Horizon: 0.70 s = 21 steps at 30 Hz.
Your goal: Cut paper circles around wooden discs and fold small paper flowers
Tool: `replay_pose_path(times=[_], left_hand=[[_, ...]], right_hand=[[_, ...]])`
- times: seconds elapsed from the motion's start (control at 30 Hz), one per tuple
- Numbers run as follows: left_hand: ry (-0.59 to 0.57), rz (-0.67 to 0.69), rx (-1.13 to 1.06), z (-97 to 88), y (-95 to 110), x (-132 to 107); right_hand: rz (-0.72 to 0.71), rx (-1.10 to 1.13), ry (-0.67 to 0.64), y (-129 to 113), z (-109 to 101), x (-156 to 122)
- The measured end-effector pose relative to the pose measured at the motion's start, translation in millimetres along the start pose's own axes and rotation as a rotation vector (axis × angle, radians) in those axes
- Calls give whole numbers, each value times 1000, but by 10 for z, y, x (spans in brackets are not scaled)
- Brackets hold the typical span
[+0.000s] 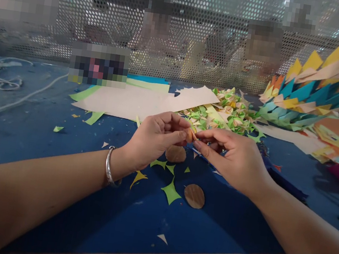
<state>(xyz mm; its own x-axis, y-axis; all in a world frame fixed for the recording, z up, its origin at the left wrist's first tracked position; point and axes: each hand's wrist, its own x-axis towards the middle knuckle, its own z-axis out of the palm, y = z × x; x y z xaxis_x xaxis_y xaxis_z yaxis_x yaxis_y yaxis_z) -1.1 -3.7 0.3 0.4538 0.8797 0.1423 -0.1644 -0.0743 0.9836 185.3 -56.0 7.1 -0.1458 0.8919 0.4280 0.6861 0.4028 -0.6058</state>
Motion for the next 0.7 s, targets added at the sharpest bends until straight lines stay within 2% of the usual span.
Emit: replay_pose_path(times=[0.3,0.5,0.7], left_hand=[[-17,-2,92,-7,-51,16],[-10,85,167,-36,-63,31],[-7,98,126,-28,-49,30]], right_hand=[[9,-10,-20,-10,16,3],[25,-1,-28,-8,15,2],[13,-5,3,7,4,-8]])
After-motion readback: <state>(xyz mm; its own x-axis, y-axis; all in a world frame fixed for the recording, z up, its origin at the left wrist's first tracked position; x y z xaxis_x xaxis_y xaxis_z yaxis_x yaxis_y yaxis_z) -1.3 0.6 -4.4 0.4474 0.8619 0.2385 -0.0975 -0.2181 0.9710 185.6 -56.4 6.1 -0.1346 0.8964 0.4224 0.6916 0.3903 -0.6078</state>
